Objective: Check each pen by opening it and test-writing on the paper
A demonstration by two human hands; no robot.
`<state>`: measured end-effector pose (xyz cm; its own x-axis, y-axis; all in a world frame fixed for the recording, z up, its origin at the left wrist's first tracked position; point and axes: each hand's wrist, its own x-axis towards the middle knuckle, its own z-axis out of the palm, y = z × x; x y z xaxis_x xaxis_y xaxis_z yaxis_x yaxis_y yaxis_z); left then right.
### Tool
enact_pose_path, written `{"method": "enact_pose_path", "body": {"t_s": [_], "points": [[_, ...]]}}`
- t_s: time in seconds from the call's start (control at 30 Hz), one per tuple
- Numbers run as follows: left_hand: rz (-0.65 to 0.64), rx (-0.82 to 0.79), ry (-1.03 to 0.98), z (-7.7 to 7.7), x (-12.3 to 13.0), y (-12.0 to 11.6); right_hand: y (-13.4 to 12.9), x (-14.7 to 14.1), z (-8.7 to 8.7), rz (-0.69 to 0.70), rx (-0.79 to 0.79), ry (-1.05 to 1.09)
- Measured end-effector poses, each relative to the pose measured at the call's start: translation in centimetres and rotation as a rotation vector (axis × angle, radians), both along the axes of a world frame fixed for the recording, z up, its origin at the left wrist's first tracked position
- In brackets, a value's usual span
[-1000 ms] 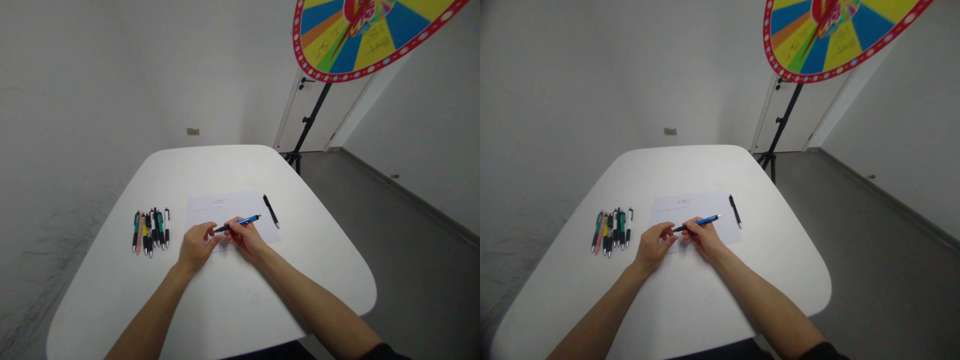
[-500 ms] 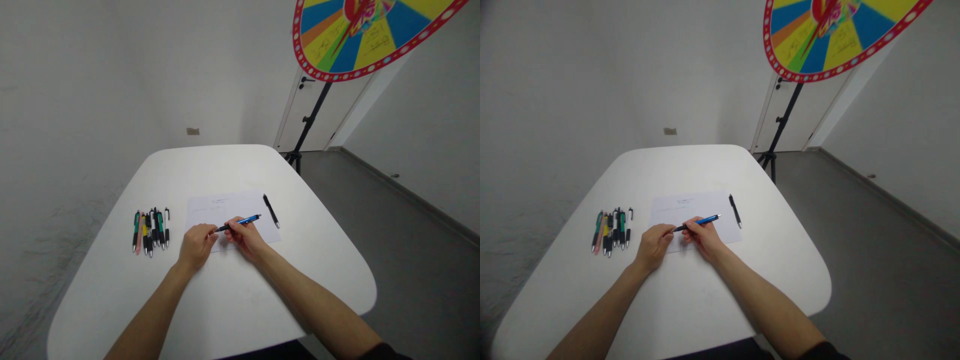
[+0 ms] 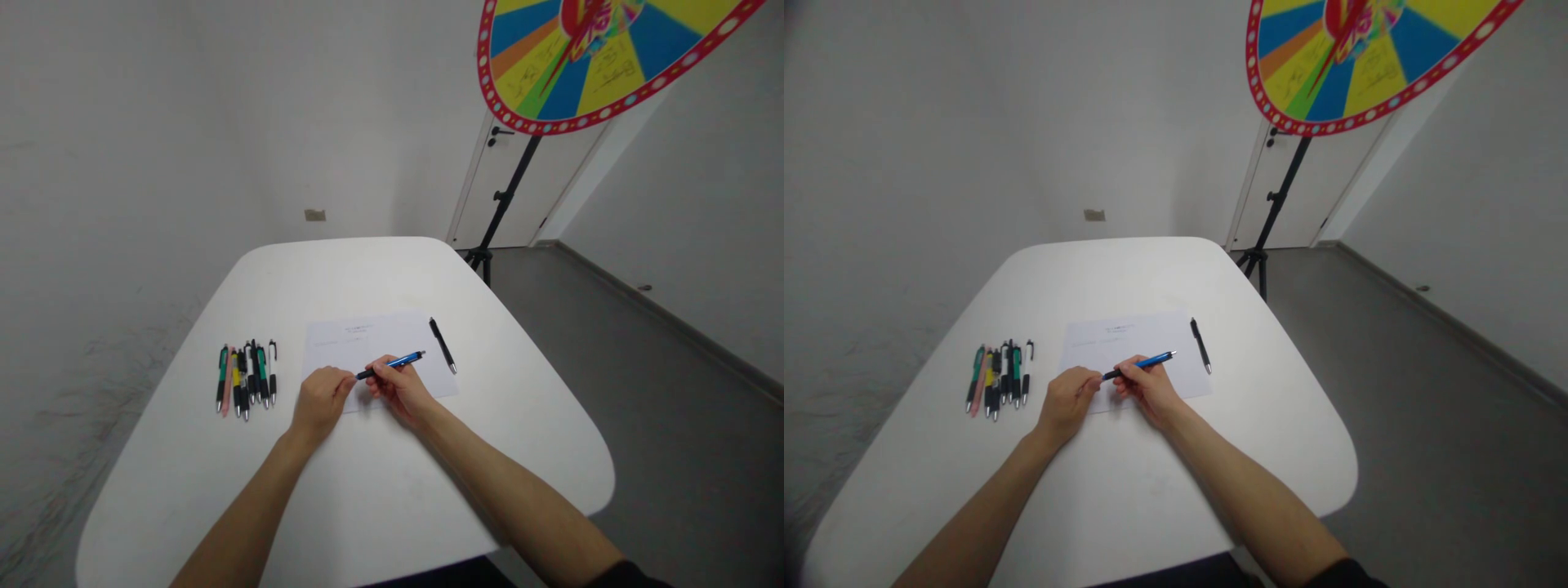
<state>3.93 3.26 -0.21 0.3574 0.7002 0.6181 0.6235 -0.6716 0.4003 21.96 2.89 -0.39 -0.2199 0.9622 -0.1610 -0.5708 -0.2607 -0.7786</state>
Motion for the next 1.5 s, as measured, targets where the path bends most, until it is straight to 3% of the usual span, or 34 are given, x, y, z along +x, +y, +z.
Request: {"method": "enact_pose_path", "body": {"t_s": [0.23,0.4,0.7,1.0,1.2,1.37,1.5], "points": [[-0.044,-0.020,-0.115,-0.3,0.3,-0.2,0.1,0.0,0.2,-0.004,0.014,0.019],[-0.090,-0.049,-0.168,0.4,0.4,-0.3,0.1,0.0,0.2,-0.015,0.001,0.018],[-0.035,-0.360,-0.379,0.7,0.3,0.0,0.3,0.3,-0.2,-0.037,-0.025,0.038],[-0.008,-0.747,-0.801,0.1,0.4,0.8,0.4,0.4,0.2,-0.043,-0.103,0.189],[-0.211,-0.970,-1.130,0.5,-0.2,0.7,0.5,0.4,0.0,-0.054,-0.122,0.216],[-0.376,-1.013,-1.213,0.8,-0.6,0.5,0.6,0.4,-0.2,-0.057,-0.117,0.203],[-0.413,-1.017,-1.253,0.9,-0.6,0.4,0.6,0.4,-0.2,-0.071,-0.116,0.199]]}}
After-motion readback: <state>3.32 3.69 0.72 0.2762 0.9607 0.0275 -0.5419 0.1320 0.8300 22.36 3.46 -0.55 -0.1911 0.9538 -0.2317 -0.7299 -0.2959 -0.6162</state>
